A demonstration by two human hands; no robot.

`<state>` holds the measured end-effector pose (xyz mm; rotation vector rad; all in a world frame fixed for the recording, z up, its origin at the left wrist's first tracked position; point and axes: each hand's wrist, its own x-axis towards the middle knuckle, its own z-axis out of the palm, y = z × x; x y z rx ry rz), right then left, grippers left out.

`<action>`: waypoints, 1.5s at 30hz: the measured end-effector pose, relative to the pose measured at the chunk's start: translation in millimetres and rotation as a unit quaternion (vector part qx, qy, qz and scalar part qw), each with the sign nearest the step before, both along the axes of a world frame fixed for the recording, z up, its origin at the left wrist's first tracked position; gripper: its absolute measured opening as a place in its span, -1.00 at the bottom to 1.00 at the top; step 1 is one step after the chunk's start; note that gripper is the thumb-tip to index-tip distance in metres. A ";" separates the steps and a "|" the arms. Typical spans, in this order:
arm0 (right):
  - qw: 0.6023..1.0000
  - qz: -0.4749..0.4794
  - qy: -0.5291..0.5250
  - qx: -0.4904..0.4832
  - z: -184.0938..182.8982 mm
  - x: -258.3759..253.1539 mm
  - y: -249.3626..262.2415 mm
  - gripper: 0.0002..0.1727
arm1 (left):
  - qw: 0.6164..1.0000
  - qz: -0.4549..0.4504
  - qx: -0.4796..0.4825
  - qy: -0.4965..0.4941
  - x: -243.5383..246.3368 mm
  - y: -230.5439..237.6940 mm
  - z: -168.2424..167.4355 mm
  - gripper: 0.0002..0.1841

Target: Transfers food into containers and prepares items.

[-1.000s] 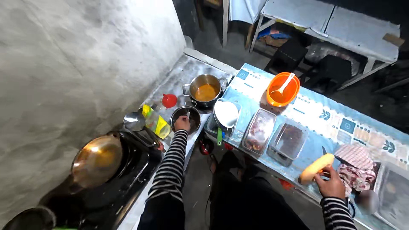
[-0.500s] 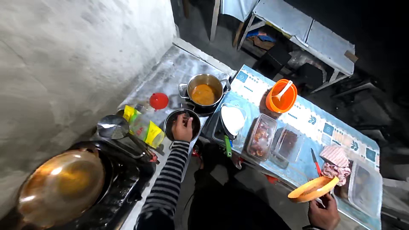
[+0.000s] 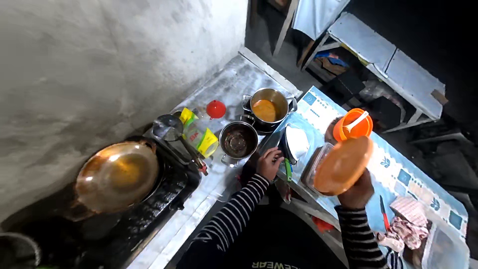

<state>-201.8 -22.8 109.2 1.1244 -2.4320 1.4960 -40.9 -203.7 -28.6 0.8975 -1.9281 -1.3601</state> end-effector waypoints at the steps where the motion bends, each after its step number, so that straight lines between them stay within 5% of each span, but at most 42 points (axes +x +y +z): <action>1: 0.998 0.062 0.002 0.008 8.4 4.2 -25.3 -0.37 | 1.000 -0.003 0.011 -0.021 6.8 0.5 2.5 -0.59; 5: 0.949 0.298 -0.008 0.100 26.9 34.7 -128.5 -0.54 | 0.990 -0.020 0.072 -0.121 57.1 0.9 0.4 -0.47; 7: 0.907 0.355 -0.018 0.224 29.7 60.8 -178.6 -0.58 | 0.989 0.015 0.083 -0.122 88.6 7.5 -11.9 -0.52; 13: 0.703 0.454 0.046 0.545 -33.0 122.3 -283.2 -0.58 | 0.964 0.120 0.152 -0.183 182.4 31.1 -19.1 -0.64; 17: 0.641 0.451 0.084 0.616 -69.6 140.9 -306.8 -0.53 | 0.947 0.231 0.166 -0.152 229.0 52.8 -26.4 -0.67; 21: 0.632 0.383 0.042 0.672 -22.2 158.7 -301.6 -0.50 | 0.931 0.276 0.186 -0.150 254.0 69.1 -28.1 -0.68; 22: 0.655 0.366 0.029 0.660 -20.1 161.0 -298.0 -0.47 | 0.932 0.274 0.182 -0.155 257.3 71.7 -29.7 -0.68; 24: 0.801 0.391 0.082 0.445 -89.0 144.1 -282.5 -0.58 | 0.934 0.256 0.186 -0.166 260.5 73.3 -34.5 -0.67; 26: 0.764 0.406 0.018 0.502 -82.9 138.1 -288.2 -0.61 | 0.936 0.226 0.202 -0.180 256.9 73.0 -35.3 -0.64; 28: 0.768 0.435 0.012 0.470 -52.9 124.8 -278.4 -0.59 | 0.938 0.191 0.207 -0.204 248.6 67.9 -35.5 -0.64; 32: 0.900 0.375 0.008 0.221 2.4 52.3 -198.6 -0.68 | 0.951 0.083 0.169 -0.245 232.6 53.6 -51.1 -0.63; 35: 0.958 0.221 -0.017 0.182 5.8 -29.8 -132.0 -0.72 | 0.966 0.034 0.112 -0.230 221.6 40.8 -73.5 -0.67; 39: 0.955 0.032 -0.115 0.270 -11.4 -114.4 -40.2 -0.61 | 0.964 0.024 0.110 -0.243 193.1 34.3 -53.0 -0.66; 45: 0.886 -0.043 -0.142 0.439 -48.7 -190.3 13.5 -0.52 | 0.955 -0.025 0.076 -0.287 182.6 77.4 -40.8 -0.66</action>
